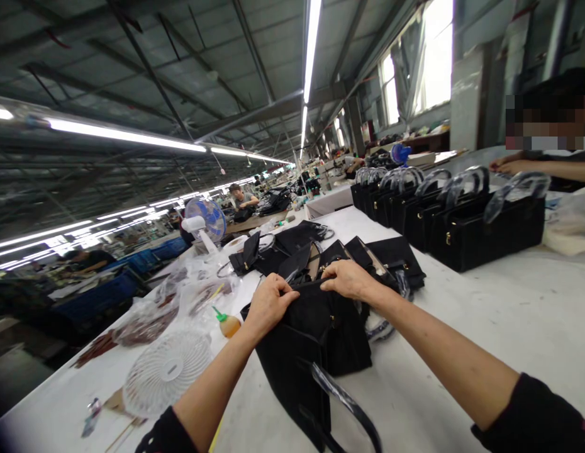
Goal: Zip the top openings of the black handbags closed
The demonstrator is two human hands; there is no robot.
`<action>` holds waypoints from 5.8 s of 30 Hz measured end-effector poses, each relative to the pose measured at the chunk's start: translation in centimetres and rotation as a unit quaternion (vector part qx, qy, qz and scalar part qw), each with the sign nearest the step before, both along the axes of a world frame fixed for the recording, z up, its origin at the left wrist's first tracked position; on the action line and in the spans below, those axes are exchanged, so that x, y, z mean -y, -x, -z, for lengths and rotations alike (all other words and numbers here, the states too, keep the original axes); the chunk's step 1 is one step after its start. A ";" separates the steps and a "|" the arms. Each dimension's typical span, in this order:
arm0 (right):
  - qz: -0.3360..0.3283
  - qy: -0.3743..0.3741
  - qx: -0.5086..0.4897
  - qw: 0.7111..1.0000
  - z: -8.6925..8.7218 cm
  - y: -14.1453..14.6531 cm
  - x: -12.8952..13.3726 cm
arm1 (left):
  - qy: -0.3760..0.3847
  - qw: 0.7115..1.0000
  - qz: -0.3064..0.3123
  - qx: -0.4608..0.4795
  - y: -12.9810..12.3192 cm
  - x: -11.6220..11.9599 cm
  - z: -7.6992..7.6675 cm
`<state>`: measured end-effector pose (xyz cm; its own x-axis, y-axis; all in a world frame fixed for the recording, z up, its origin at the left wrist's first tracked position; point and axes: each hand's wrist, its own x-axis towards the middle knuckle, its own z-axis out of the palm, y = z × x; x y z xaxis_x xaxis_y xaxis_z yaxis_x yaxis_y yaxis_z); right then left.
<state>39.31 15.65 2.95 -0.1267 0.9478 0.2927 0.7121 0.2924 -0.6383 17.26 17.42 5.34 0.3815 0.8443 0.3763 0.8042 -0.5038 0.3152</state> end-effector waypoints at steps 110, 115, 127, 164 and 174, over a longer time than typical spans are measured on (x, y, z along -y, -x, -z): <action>0.031 0.072 0.253 0.964 -5.5 5.2 2.7 | 0.187 0.979 0.035 0.068 3.1 -0.6 -1.6; 0.067 0.054 0.240 0.967 -4.1 3.3 3.9 | 0.273 0.950 0.086 0.121 1.8 0.7 -2.6; 0.050 0.022 0.181 0.982 -1.5 1.5 2.4 | 0.236 0.950 0.036 0.199 0.9 -0.4 -0.1; -0.015 0.026 0.240 0.970 -4.1 4.8 0.6 | 0.159 0.979 -0.010 0.126 1.4 -1.2 -0.1; -0.050 -0.022 0.311 0.949 -4.2 7.7 0.1 | 0.360 0.891 0.060 0.270 3.0 0.5 -0.8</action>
<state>31.57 15.58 7.16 -0.3766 0.9105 0.1706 0.9145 0.3948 -0.0885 14.30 16.87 6.12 0.4121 0.9067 -0.0899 0.3911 -0.0869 0.9162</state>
